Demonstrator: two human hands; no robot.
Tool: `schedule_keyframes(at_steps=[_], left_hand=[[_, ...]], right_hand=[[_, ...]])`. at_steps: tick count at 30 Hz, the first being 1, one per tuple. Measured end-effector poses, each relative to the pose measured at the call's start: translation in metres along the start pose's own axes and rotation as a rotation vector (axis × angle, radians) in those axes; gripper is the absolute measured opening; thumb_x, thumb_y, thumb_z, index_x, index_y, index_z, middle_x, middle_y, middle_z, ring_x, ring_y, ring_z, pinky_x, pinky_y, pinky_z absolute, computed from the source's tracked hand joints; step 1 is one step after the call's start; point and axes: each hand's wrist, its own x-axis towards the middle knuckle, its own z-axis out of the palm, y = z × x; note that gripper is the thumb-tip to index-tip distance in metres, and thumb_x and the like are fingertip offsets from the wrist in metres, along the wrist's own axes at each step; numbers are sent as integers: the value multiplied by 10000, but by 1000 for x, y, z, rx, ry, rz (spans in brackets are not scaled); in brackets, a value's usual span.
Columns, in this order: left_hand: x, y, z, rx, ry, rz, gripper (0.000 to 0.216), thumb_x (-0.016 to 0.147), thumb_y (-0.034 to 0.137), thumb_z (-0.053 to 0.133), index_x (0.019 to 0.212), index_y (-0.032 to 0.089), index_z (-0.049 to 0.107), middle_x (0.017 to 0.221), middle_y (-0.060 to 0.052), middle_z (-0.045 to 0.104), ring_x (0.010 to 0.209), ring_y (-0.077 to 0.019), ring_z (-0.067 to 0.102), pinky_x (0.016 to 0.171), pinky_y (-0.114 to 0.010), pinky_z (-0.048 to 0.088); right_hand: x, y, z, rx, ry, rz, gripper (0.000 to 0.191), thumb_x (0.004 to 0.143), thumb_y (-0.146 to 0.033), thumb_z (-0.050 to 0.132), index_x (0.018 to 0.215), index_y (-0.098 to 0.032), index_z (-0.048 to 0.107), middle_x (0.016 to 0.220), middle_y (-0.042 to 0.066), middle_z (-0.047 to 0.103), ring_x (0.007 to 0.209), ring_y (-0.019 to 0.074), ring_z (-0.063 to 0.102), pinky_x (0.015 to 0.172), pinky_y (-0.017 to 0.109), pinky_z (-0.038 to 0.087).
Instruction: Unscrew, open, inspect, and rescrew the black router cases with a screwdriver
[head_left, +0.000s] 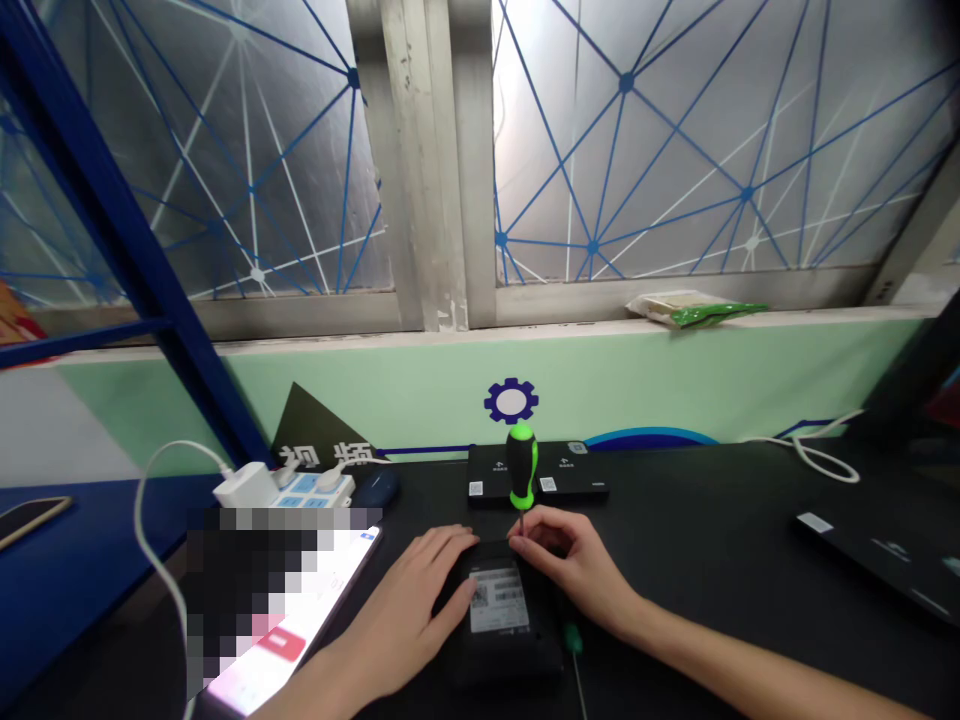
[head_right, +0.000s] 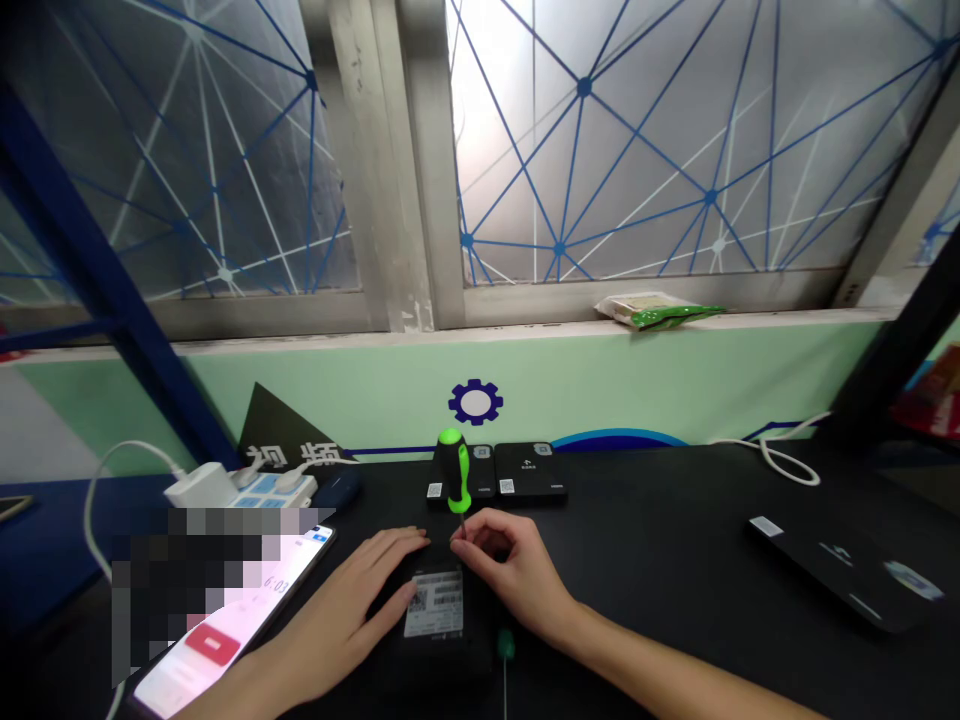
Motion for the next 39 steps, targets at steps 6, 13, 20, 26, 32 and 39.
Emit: schedule_keyframes(at_steps=[6, 13, 20, 26, 32, 39], left_hand=[[0, 0, 0, 5, 6, -2, 372, 1039, 397, 411, 1387, 284, 473, 1379, -73, 551, 1283, -265, 499, 1075, -476, 425], [1, 2, -1, 16, 12, 8, 355, 1031, 386, 425, 1360, 274, 498, 1362, -67, 567, 1260, -259, 525, 1061, -453, 443], [0, 1, -1, 12, -14, -11, 364, 1036, 391, 418, 1377, 274, 473, 1385, -68, 549, 1291, -258, 497, 1082, -466, 420], [0, 1, 0, 8, -16, -3, 369, 1040, 390, 410, 1383, 270, 469, 1391, -76, 545, 1292, -264, 496, 1083, -470, 419], [0, 1, 0, 13, -12, -8, 369, 1038, 395, 412, 1385, 277, 463, 1388, -70, 545, 1288, -264, 498, 1075, -469, 428], [0, 0, -1, 23, -11, 0, 366, 1038, 392, 410, 1378, 270, 469, 1385, -75, 550, 1283, -266, 503, 1077, -475, 424]], right_hand=[[-1, 0, 0, 45, 32, -19, 244, 827, -401, 748, 840, -176, 654, 849, 28, 689, 700, 138, 603, 650, 247, 487], [-4, -6, 0, -28, -3, -41, 222, 921, -402, 636, 912, -181, 656, 887, 61, 716, 801, 190, 669, 729, 293, 510], [-3, -4, 0, -92, 15, -58, 230, 926, -398, 633, 857, -179, 631, 855, 40, 686, 738, 161, 620, 698, 273, 485], [0, -1, 0, -10, 56, -28, 242, 838, -386, 738, 800, -170, 635, 790, 23, 673, 687, 147, 600, 652, 257, 485], [-1, 0, 0, 7, 103, -40, 220, 814, -352, 764, 786, -179, 632, 788, 22, 688, 715, 161, 641, 677, 261, 505], [-3, -6, 1, -72, 93, -88, 170, 873, -335, 698, 804, -183, 663, 815, 34, 710, 733, 169, 654, 698, 264, 513]])
